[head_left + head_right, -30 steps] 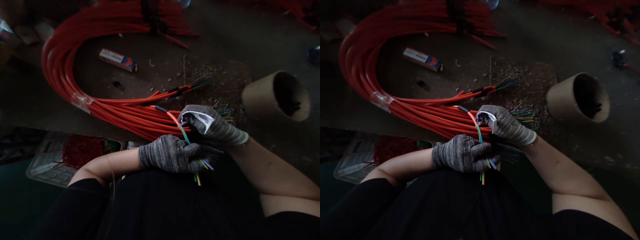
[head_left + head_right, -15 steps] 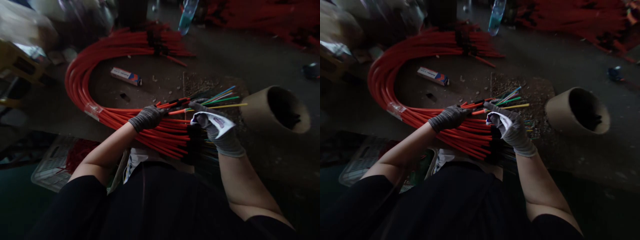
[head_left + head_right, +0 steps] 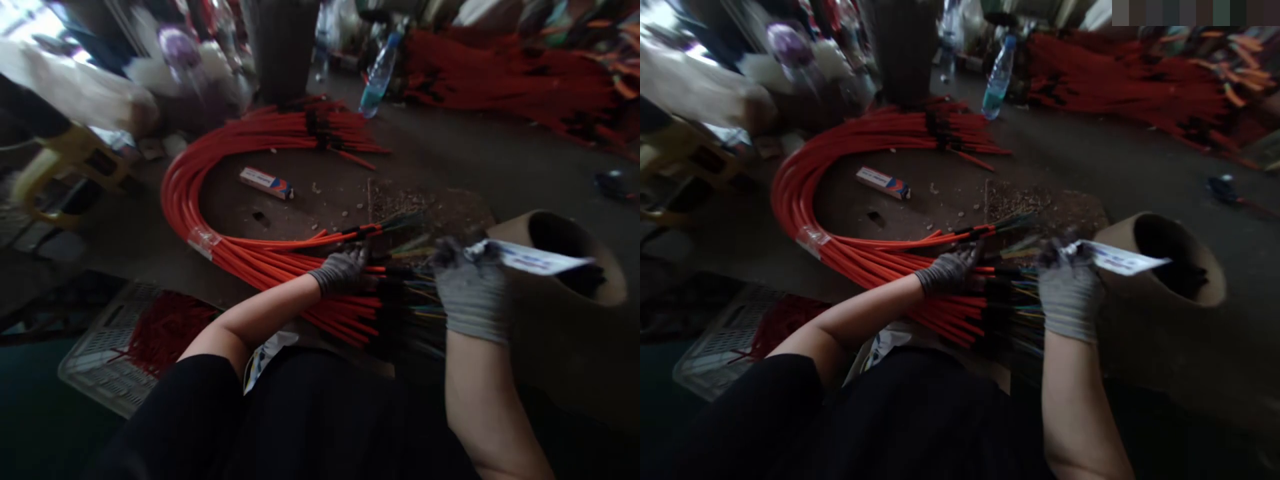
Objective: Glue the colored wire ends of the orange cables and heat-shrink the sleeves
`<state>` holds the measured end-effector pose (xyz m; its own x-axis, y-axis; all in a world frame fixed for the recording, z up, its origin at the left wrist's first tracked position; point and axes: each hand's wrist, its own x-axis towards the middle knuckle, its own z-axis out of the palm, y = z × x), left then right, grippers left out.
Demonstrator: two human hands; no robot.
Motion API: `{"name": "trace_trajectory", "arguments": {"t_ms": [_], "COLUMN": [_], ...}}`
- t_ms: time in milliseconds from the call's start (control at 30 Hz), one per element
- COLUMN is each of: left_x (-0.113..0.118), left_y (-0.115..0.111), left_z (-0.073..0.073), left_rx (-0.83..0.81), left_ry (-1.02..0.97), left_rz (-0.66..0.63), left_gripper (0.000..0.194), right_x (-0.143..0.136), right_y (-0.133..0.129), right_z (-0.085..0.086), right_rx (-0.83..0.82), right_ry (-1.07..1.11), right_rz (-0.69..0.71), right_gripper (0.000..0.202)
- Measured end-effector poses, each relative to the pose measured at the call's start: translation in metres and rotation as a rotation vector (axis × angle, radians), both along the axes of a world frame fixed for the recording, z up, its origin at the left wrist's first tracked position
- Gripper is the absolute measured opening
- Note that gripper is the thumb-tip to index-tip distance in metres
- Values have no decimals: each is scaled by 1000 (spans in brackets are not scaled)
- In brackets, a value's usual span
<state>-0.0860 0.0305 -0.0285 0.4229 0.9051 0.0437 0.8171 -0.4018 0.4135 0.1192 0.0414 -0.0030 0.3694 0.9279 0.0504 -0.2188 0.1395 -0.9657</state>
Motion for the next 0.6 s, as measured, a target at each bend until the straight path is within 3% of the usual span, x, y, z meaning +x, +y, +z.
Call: {"name": "trace_trajectory", "arguments": {"t_ms": [67,100,167,233,333,467,600], "left_x": [-4,-9,-21,-33,-50,-74,-111], "left_y": [5,8,10,5,-10,-23,-17], "left_z": [-5,-4,5,17,25,18,21], "left_rx": [-148,-187,-180,-69,-8,-184,-37], "left_ry": [-227,-362,-612,-727,-778,-995,-866], "left_rz": [2,3,-25,-31,119,296,482], "left_gripper": [49,44,46,44,47,44,34], "right_x": [1,-2,-16,-39,-76,-106,-122], "right_y": [-5,-6,-6,0,20,57,92], "right_z": [7,10,12,9,-1,-6,3], "right_rx": [38,83,278,526,741,857,852], "right_ry": [-353,-532,-886,-1072,-1233,-1439,-1393], "right_rz": [-117,-108,10,131,151,304,359], "right_gripper": [25,24,25,29,34,33,45]}}
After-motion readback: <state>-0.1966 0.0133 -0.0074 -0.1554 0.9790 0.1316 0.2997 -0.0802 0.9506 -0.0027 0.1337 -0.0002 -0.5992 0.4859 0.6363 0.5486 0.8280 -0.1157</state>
